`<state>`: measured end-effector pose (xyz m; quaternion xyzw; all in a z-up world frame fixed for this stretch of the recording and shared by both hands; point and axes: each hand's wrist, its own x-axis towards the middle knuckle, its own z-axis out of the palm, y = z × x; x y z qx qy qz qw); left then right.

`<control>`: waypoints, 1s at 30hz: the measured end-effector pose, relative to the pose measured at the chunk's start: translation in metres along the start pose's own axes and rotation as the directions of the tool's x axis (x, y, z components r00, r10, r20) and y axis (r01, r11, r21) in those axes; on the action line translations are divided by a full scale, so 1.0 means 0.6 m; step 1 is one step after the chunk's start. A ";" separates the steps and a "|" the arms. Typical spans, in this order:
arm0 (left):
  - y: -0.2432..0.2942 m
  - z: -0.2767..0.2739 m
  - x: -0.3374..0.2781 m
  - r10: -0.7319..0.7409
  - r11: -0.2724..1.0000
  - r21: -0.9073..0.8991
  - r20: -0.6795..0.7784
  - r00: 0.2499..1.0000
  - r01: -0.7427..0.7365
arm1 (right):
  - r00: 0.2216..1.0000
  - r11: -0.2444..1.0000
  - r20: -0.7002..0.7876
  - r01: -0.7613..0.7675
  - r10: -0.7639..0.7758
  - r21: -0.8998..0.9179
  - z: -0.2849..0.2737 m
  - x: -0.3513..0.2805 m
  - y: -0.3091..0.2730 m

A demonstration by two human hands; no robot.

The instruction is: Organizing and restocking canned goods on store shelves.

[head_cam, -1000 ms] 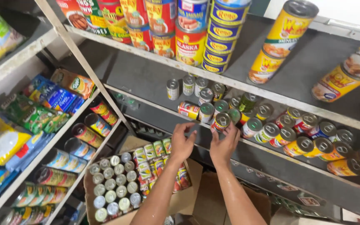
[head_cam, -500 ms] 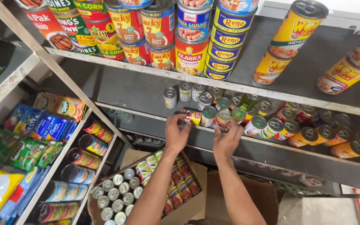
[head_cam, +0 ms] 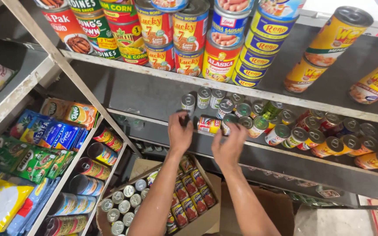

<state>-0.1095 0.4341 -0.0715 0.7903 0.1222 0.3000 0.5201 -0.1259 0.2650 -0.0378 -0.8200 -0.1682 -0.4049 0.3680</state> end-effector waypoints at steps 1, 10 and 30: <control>-0.009 0.001 0.017 -0.007 1.000 0.002 -0.003 1.000 0.007 | 1.000 1.000 0.007 0.000 0.000 0.002 0.008 0.018 -0.011; -0.025 0.014 0.127 0.059 0.977 0.199 0.071 0.996 -0.072 | 0.885 0.982 0.465 -0.070 -0.021 0.178 0.060 0.088 -0.063; -0.011 -0.092 -0.058 -0.342 0.599 -0.713 0.184 0.921 0.365 | 0.643 0.369 0.764 -0.698 -0.056 0.614 0.048 -0.017 -0.078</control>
